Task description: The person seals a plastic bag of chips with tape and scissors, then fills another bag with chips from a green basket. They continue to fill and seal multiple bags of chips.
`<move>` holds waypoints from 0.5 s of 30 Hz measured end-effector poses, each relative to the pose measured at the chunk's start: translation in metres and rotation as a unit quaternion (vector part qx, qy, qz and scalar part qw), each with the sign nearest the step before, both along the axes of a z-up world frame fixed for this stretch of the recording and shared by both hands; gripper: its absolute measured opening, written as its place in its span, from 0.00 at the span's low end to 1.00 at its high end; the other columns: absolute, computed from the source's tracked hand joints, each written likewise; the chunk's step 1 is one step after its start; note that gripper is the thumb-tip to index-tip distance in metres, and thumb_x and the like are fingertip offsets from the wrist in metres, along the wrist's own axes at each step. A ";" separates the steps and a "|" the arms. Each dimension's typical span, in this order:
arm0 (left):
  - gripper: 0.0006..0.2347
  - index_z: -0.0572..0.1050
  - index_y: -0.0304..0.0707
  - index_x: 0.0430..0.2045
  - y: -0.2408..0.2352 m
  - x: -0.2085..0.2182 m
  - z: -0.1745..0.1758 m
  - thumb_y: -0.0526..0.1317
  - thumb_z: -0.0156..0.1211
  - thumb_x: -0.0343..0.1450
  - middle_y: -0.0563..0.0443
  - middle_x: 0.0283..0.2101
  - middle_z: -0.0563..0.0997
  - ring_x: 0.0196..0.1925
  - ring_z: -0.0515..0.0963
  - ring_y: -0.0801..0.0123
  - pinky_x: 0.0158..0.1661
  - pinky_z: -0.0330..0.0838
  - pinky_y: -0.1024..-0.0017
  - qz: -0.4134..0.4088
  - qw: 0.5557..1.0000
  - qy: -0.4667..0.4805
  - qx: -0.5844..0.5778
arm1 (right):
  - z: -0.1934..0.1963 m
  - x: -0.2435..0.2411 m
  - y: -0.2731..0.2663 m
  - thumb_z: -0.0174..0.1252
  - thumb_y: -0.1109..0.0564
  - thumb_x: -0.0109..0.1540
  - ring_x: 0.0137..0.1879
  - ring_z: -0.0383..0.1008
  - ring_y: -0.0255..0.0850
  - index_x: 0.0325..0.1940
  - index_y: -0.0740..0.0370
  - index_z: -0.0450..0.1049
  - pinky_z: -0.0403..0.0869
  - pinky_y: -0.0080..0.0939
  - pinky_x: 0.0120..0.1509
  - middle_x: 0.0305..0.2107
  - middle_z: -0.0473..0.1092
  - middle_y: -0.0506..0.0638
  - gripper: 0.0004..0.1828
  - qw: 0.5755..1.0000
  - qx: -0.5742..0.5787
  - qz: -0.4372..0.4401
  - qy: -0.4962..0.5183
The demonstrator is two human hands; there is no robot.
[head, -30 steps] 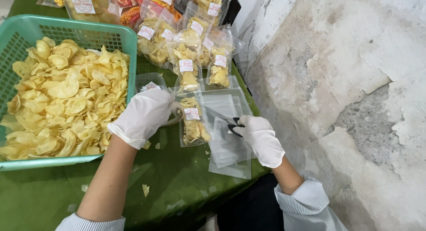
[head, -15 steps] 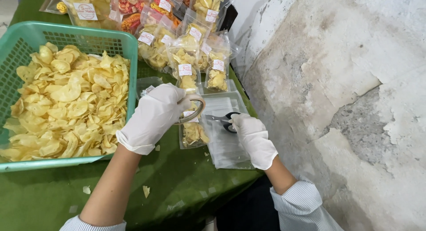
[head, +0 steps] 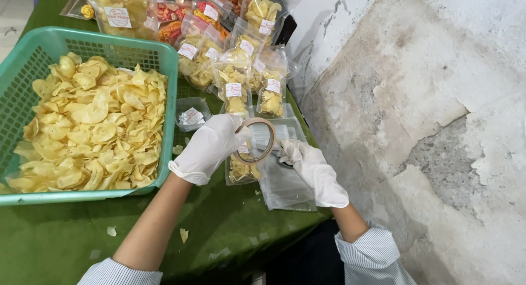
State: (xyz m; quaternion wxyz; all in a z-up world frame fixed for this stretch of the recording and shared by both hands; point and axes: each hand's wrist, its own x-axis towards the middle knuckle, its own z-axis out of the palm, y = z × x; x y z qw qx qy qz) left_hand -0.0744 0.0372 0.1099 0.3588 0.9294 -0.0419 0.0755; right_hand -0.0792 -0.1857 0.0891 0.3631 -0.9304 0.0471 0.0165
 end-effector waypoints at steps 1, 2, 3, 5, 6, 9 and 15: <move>0.15 0.77 0.45 0.26 -0.004 -0.002 0.007 0.55 0.54 0.68 0.45 0.29 0.81 0.42 0.82 0.60 0.45 0.74 0.66 0.015 0.994 0.080 -0.069 | 0.033 -0.023 0.018 0.62 0.47 0.55 0.40 0.79 0.44 0.43 0.53 0.76 0.79 0.40 0.48 0.36 0.76 0.57 0.15 0.983 0.181 -0.029 0.017; 0.14 0.78 0.48 0.30 -0.007 -0.004 0.014 0.55 0.53 0.68 0.48 0.34 0.81 0.46 0.81 0.65 0.50 0.71 0.66 0.031 0.977 0.160 -0.138 | 0.066 -0.045 0.036 0.64 0.49 0.54 0.36 0.80 0.46 0.44 0.64 0.76 0.80 0.40 0.45 0.35 0.76 0.64 0.19 0.932 0.357 -0.056 0.033; 0.14 0.78 0.48 0.30 -0.009 0.000 0.011 0.55 0.53 0.68 0.48 0.34 0.81 0.46 0.81 0.65 0.50 0.71 0.66 0.032 0.977 0.159 -0.138 | 0.053 -0.036 0.033 0.64 0.49 0.54 0.36 0.80 0.46 0.44 0.64 0.76 0.80 0.40 0.45 0.35 0.76 0.64 0.19 0.932 0.357 -0.054 0.034; 0.17 0.77 0.50 0.42 -0.015 0.010 0.006 0.56 0.55 0.66 0.48 0.43 0.81 0.53 0.78 0.59 0.52 0.71 0.65 -0.016 0.976 0.177 -0.124 | 0.028 -0.017 0.028 0.67 0.54 0.51 0.38 0.79 0.45 0.43 0.63 0.78 0.80 0.42 0.42 0.38 0.75 0.62 0.18 0.925 0.379 -0.001 0.015; 0.17 0.77 0.50 0.42 -0.013 0.009 -0.002 0.56 0.55 0.66 0.48 0.43 0.81 0.53 0.78 0.59 0.52 0.71 0.65 -0.015 0.976 0.177 -0.124 | 0.036 -0.021 0.032 0.67 0.54 0.51 0.38 0.79 0.45 0.43 0.63 0.78 0.80 0.42 0.42 0.38 0.75 0.62 0.18 0.925 0.380 -0.001 0.015; 0.14 0.73 0.47 0.40 -0.007 0.006 -0.032 0.52 0.52 0.69 0.49 0.33 0.73 0.39 0.74 0.60 0.37 0.69 0.68 0.028 0.987 -0.121 0.102 | 0.029 -0.013 0.028 0.64 0.55 0.56 0.34 0.75 0.34 0.44 0.66 0.77 0.78 0.34 0.40 0.31 0.76 0.54 0.15 0.909 0.415 -0.023 0.018; 0.18 0.64 0.47 0.14 -0.001 0.040 -0.137 0.57 0.45 0.70 0.53 0.14 0.60 0.15 0.66 0.65 0.11 0.60 0.67 0.211 0.800 -0.420 0.373 | -0.029 0.045 -0.014 0.61 0.42 0.58 0.47 0.76 0.39 0.52 0.47 0.77 0.75 0.39 0.54 0.37 0.76 0.51 0.20 0.995 0.099 -0.020 -0.011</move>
